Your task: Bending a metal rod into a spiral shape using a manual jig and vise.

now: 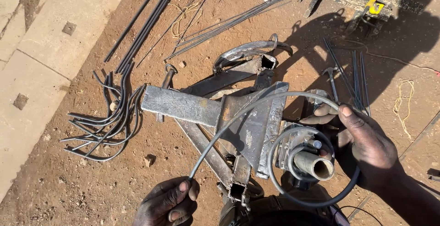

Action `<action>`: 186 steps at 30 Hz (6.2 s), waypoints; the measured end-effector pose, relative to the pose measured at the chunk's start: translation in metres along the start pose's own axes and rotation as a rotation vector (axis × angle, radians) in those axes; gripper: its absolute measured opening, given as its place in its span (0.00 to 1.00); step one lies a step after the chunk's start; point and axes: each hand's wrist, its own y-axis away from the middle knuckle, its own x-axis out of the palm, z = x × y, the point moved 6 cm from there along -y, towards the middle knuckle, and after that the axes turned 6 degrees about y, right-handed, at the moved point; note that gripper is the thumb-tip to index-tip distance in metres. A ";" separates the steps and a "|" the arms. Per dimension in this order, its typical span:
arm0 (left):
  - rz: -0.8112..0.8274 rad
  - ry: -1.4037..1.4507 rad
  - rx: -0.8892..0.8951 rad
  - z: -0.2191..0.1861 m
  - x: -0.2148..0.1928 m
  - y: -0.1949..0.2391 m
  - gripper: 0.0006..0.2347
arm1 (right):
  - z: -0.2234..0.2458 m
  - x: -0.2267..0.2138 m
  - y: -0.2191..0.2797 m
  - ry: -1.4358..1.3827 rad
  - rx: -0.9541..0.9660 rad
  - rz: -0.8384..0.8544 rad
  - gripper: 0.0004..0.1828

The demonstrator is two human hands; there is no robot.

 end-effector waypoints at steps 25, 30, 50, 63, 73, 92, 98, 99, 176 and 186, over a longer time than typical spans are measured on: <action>-0.095 -0.241 0.143 -0.003 0.003 0.005 0.15 | -0.012 0.003 -0.014 -0.403 -0.037 0.332 0.37; -0.124 -0.175 0.222 0.013 0.003 0.012 0.13 | -0.016 0.008 -0.016 -0.516 0.036 0.383 0.29; 0.016 0.037 0.289 0.067 0.005 0.022 0.13 | -0.009 0.005 -0.009 -0.587 0.016 0.244 0.32; -0.055 -0.052 0.273 0.049 0.003 0.024 0.13 | -0.069 0.018 0.032 -0.871 0.014 -0.037 0.26; 0.035 0.056 0.253 0.062 0.006 0.026 0.13 | -0.062 0.016 0.021 -0.789 0.022 0.104 0.35; 0.008 0.189 0.307 0.091 0.018 0.034 0.11 | -0.036 0.017 0.028 -0.579 0.128 -0.085 0.30; -0.006 0.193 0.329 0.099 0.029 0.036 0.12 | -0.030 0.018 0.034 -0.503 0.125 -0.154 0.33; -0.004 0.195 0.332 0.101 0.030 0.036 0.12 | -0.029 0.017 0.036 -0.478 0.154 -0.198 0.32; 0.172 -0.745 0.576 -0.131 0.091 -0.028 0.16 | 0.040 0.050 0.114 -1.130 -0.536 -0.044 0.30; -0.254 -1.055 0.759 -0.072 0.071 0.016 0.15 | 0.002 0.040 0.115 -1.158 -0.741 0.081 0.34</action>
